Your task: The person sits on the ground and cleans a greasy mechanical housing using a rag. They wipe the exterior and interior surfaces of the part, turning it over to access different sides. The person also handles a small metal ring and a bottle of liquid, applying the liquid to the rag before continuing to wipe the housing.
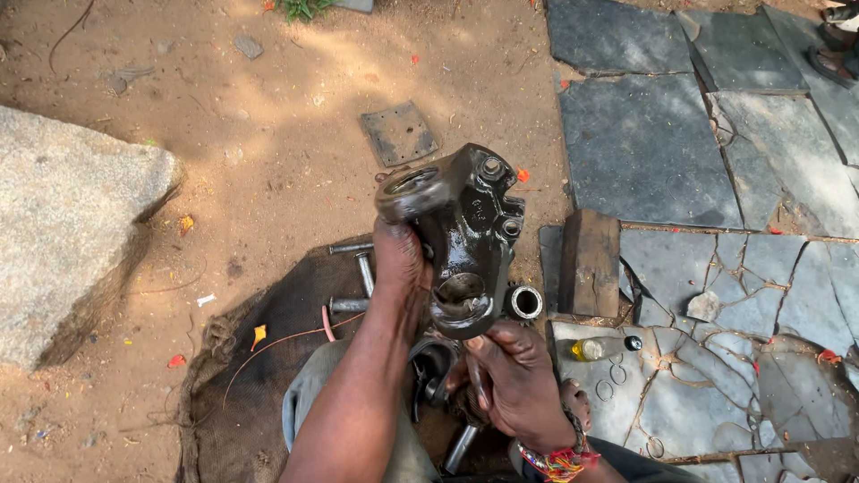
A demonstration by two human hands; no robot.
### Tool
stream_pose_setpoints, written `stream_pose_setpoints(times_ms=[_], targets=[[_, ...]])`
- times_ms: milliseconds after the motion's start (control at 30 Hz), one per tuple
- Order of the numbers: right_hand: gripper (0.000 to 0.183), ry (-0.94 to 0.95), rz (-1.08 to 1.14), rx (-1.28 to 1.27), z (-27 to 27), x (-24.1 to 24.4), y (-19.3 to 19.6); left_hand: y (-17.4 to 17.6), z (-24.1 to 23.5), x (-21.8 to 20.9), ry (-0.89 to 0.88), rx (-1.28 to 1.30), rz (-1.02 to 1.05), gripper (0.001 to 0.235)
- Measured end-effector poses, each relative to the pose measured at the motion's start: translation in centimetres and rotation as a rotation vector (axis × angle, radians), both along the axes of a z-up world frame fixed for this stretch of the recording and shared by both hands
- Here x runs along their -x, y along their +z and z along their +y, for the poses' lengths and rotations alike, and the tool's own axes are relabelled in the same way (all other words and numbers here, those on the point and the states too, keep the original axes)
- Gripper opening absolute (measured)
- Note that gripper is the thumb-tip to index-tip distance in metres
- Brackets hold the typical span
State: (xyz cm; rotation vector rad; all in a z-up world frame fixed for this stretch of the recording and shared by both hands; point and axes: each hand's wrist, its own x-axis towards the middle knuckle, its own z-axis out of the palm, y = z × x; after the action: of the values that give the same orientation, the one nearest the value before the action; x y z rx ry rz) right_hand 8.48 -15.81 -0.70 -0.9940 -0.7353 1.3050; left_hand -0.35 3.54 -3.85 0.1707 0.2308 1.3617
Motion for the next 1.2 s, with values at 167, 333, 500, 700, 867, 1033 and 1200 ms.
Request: stream_pose_setpoints(times_ms=[167, 333, 500, 700, 867, 1033, 1200], targets=[[0.019, -0.132, -0.097, 0.071, -3.6, -2.5, 0.1, 0.5, -0.1, -0.5, -0.057, 0.064, 0.055, 0.031], [0.018, -0.312, -0.592, -0.178, -4.7, -1.6, -1.2, 0.7, -0.2, -0.7, -0.15, 0.029, -0.07, 0.022], [0.022, -0.327, -1.06, -0.186, -4.4, 1.1, 0.0, 0.4, -1.4, -2.2, -0.2, -0.042, -0.072, 0.019], [0.031, -0.115, -1.405, -0.504, 0.4, 1.5, 2.9, -1.4, -0.1, -1.3, -0.123, -0.227, 0.322, 0.032], [0.028, -0.054, -1.378, -0.416, 0.9, 3.7, 4.8, -6.0, 2.9, -3.5, -0.146, -0.061, 0.102, 0.045], [0.012, 0.036, -1.445, -0.341, 1.5, 4.8, 4.1, -12.3, 1.8, -3.9, -0.045, -0.148, 0.197, 0.054], [0.023, -0.101, -1.29, -0.573, 1.6, 5.4, 6.6, -12.3, 6.2, -3.2, 0.209, -0.557, 0.689, 0.063]])
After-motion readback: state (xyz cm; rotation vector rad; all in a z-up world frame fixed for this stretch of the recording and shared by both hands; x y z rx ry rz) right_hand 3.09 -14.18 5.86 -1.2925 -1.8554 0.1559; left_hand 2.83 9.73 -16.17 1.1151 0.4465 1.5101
